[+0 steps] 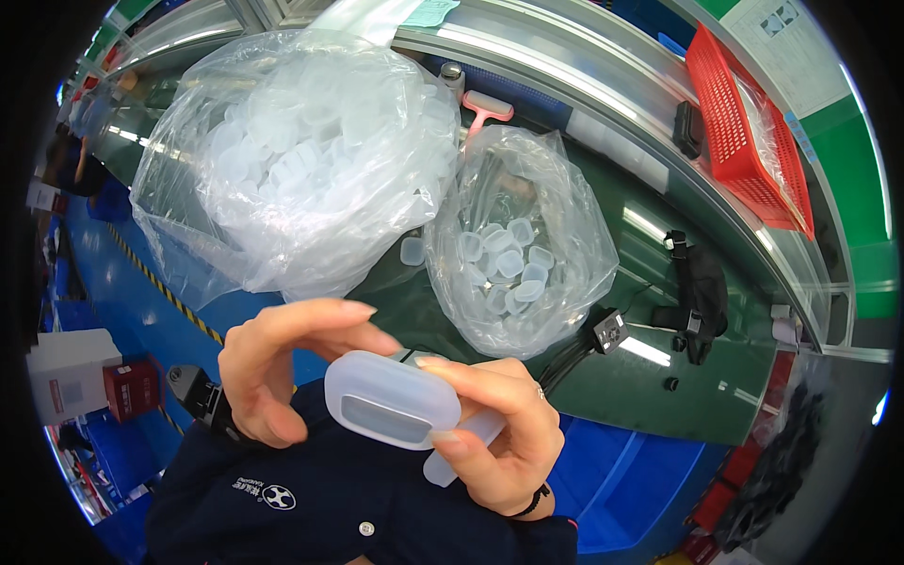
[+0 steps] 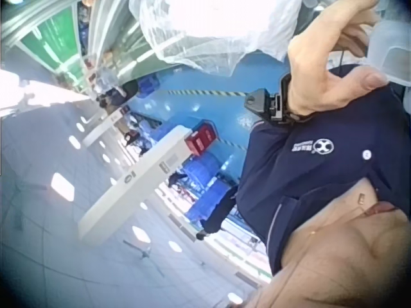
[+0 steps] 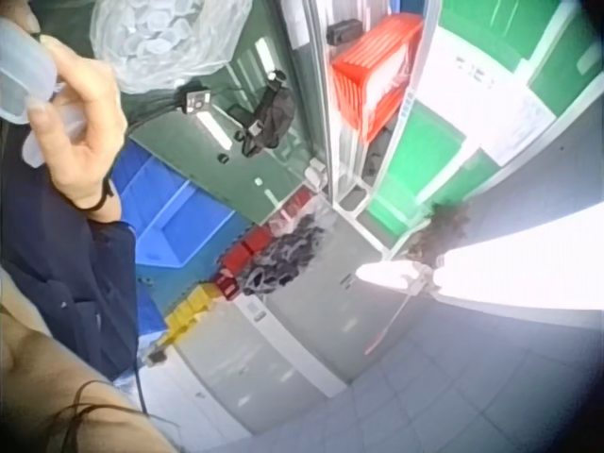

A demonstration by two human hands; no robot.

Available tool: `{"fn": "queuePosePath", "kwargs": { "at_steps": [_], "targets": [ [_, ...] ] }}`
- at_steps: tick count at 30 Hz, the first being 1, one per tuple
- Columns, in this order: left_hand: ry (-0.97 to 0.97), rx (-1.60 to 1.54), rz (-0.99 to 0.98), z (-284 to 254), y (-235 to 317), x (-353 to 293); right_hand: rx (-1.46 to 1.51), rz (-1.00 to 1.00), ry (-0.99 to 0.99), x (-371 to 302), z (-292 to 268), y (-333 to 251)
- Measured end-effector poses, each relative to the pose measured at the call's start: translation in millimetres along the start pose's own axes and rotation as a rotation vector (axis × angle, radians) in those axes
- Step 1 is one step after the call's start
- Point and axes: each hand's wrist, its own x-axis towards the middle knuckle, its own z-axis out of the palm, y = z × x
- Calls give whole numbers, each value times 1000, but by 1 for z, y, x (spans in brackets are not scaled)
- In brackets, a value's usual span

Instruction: Inspecting and sorting small semi-transparent plastic cup-like components at a manufacturing workbench.

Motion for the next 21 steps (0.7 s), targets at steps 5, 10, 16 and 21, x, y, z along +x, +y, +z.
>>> {"fn": "queuePosePath", "kwargs": {
  "at_steps": [5, 10, 16, 21],
  "targets": [
    [-93, 262, 172, 0, -2, 13, -208, -126, -62, 4, 0, -3],
    [-7, 191, 40, 8, 2, 9, -311, -157, -7, 4, 2, -3],
    [77, 309, 49, 12, -1, 5, -387, -103, 6, 5, 4, -4],
    [346, 350, -164, -8, -11, -19, -221, -41, -10, 7, -1, 2]
  ]
}}
